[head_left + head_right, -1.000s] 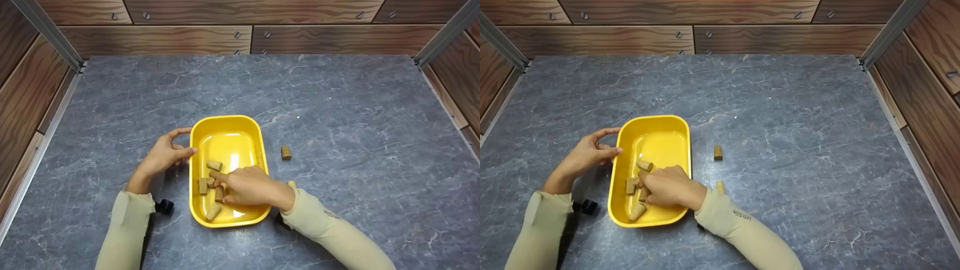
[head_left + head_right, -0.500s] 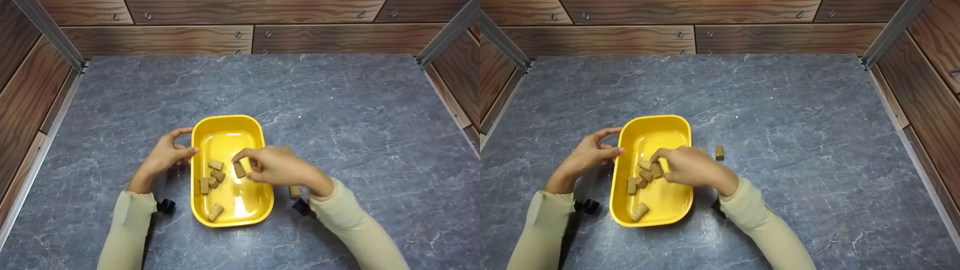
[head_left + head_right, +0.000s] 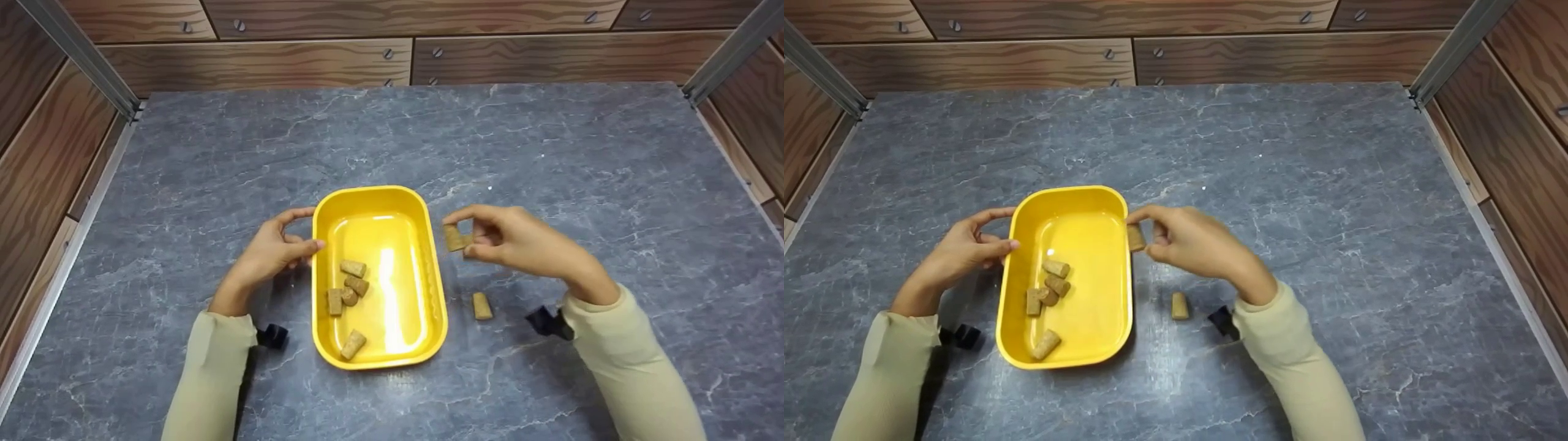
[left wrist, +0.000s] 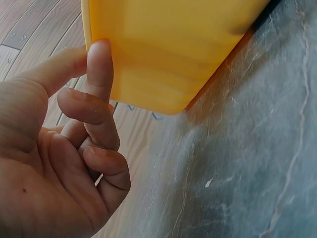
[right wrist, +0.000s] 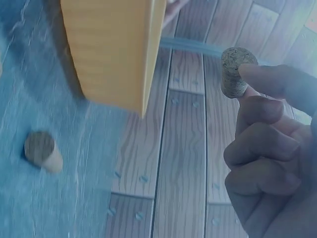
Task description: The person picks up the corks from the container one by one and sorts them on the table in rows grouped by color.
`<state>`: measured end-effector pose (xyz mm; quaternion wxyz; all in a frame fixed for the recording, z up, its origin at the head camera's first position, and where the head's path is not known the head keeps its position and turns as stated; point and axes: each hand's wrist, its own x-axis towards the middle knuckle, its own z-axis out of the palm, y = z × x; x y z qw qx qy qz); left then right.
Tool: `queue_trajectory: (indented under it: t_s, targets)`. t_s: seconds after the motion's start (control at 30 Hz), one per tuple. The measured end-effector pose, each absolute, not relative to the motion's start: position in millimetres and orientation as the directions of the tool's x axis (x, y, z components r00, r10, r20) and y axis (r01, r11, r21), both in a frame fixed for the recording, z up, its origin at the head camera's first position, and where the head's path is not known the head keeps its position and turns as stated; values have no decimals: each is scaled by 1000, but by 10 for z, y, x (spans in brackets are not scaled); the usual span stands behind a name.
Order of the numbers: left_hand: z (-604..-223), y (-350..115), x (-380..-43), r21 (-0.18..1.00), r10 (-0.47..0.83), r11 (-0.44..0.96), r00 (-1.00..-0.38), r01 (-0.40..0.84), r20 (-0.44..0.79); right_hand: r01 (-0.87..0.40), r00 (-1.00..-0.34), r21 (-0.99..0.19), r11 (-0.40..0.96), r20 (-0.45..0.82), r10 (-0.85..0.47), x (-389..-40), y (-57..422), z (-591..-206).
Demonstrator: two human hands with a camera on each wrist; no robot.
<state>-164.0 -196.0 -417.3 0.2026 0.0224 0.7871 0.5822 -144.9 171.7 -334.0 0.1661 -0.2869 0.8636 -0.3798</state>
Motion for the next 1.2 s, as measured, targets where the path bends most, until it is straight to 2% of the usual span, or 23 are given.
queue_trajectory:
  t_s: [0.23,0.5,0.83,1.2]
  targets:
    - [-4171,-1968,-1639,919,266,340,-917,-198,-296,-309,-829,-759,573,-79,-553,-1506,1936,-3356]
    - [-4164,-1967,-1635,919,265,341,-918,-197,-295,-255,-853,-761,596,-113,-510,-1572,2135,-3477]
    - [-4171,-1967,-1638,928,278,321,-917,-192,-286,-172,-865,-730,661,-210,-456,-1677,2302,-3709]
    - [-4173,-1970,-1636,928,281,325,-918,-184,-280,-155,-864,-690,707,-253,-436,-1765,2422,-3884]
